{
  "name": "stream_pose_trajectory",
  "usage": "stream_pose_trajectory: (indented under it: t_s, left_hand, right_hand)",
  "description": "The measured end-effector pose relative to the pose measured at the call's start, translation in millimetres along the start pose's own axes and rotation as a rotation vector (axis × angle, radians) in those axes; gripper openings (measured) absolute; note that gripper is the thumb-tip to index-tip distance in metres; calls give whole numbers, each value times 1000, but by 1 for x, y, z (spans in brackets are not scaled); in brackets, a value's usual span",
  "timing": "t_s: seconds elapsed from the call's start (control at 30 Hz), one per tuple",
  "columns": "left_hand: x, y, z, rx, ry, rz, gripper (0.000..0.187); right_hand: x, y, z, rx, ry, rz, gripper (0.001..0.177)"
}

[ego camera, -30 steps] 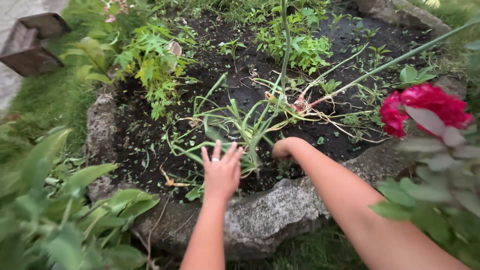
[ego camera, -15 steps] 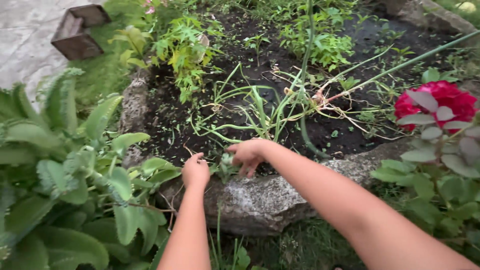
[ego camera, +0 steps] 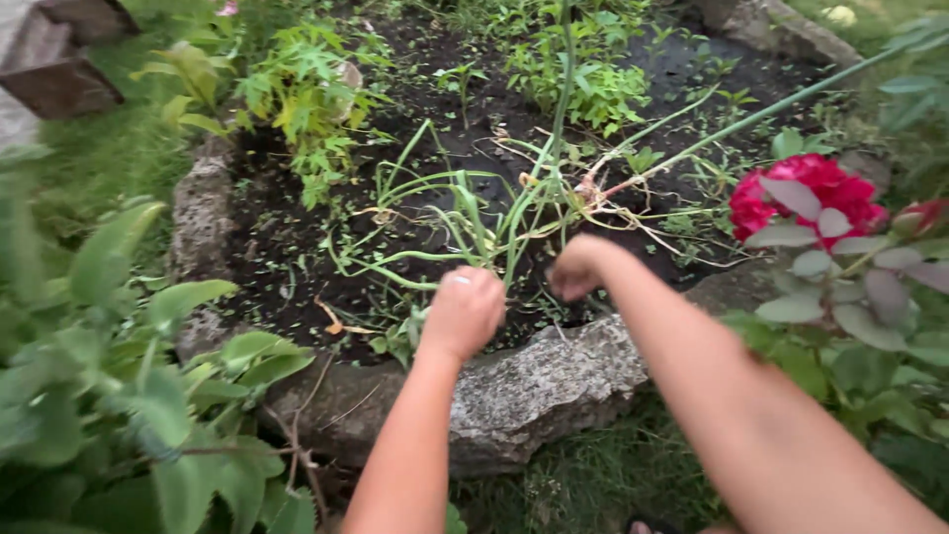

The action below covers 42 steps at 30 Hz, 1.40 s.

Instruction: Pulling weeds and unwanted stalks from a garden bed by hand.

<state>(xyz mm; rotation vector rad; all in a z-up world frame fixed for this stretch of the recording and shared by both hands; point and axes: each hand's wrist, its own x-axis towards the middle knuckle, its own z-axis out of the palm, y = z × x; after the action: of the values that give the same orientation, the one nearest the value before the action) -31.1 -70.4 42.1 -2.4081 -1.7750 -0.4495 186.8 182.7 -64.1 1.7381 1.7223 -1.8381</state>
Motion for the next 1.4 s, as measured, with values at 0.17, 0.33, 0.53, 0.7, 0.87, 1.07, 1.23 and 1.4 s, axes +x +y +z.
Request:
stream_pose_trajectory:
  t_s: [0.17,0.33,0.53,0.7,0.87,1.07,1.23,1.4]
  left_hand:
    - [13,12,67,158,25,295,31]
    - [10,1,76,403,-112,55,42]
    - [5,-9,61,335,-128,-155,39]
    - [5,-13,66,441,41,-206,49]
    - [6,-8,42,353,-99,-295,35]
    - [-3,-15,30,261,-142,-295,53]
    - [-6,-16,30,300,-169,-276,63]
    - [2,-19,52,263,-94,-290,64]
  right_hand:
    - [0,36,39,-1218,149,-468,21]
    - [-52,18,70,-932,336,-249,34]
    - [-57,6,79,-1000,432,-172,32]
    - [-86,-10,92,-1105,432,-91,34]
    - [-54,10,91,-1117,496,-154,25]
    - [-74,-20,77,-955,519,-118,30]
    - [-42,-24,74,-543,746,-298,30]
    - [59,4,69,-362,922,-562,24]
